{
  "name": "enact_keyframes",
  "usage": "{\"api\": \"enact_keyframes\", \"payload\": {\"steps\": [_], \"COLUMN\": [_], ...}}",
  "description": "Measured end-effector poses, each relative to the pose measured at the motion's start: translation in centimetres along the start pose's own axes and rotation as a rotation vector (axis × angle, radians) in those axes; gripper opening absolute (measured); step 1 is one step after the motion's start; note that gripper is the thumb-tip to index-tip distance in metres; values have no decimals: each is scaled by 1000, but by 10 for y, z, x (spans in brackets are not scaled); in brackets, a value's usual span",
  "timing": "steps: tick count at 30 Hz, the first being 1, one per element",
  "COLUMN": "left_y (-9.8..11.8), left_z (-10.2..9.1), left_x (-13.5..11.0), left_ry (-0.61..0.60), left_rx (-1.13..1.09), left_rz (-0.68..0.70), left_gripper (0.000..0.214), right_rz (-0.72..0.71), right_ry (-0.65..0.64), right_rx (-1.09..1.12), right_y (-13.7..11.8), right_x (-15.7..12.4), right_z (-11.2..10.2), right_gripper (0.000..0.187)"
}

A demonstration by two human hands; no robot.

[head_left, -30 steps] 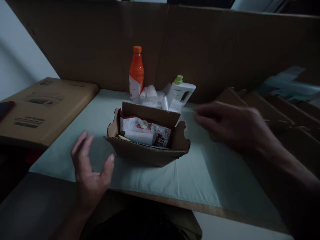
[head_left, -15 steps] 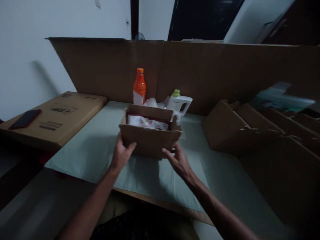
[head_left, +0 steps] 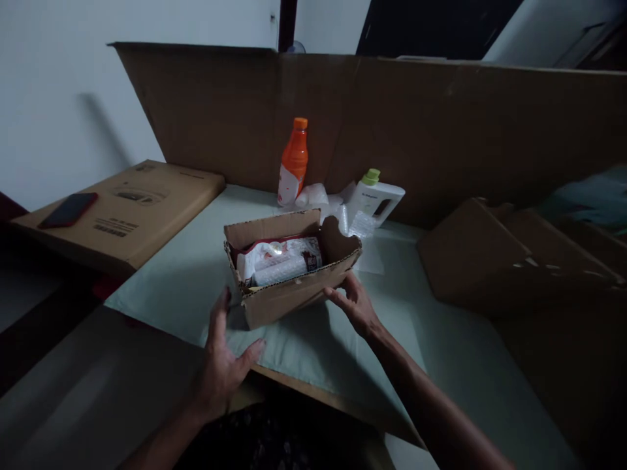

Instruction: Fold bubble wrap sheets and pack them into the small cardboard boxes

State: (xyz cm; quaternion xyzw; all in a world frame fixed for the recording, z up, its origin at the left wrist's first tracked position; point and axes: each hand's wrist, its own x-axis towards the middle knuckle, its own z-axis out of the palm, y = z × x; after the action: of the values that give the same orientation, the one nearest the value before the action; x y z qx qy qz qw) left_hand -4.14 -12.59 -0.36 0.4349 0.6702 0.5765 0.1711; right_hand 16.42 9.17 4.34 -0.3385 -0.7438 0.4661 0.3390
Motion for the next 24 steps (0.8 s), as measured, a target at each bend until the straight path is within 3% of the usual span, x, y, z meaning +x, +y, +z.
{"api": "enact_keyframes", "payload": {"steps": [3,6,10,14,19,24], "left_y": [-13,-11,5,7,-9,-23], "left_z": [-6,-9,-13,-10,-19,-61], "left_x": [27,59,79,77,84,113], "left_ry": [4,-89,-243,-253,-56,275], "left_rx": [-76,-229,-363,-232,-34,54], "left_rz": [23,-30,-101,-34,37,66], "left_gripper": [124,141,136,138,126,113], "right_rz": [11,24,68,88,31,-201], "right_ry": [12,36,70,70,-36,-53], "right_rx": [-2,3,46,102,159,232], "right_y": [6,11,16,21,17,2], "right_x": [-6,-17,-22,-6,54,118], "right_z": [1,7,18,19,39,106], "right_gripper": [62,66,66,60,62,89]}}
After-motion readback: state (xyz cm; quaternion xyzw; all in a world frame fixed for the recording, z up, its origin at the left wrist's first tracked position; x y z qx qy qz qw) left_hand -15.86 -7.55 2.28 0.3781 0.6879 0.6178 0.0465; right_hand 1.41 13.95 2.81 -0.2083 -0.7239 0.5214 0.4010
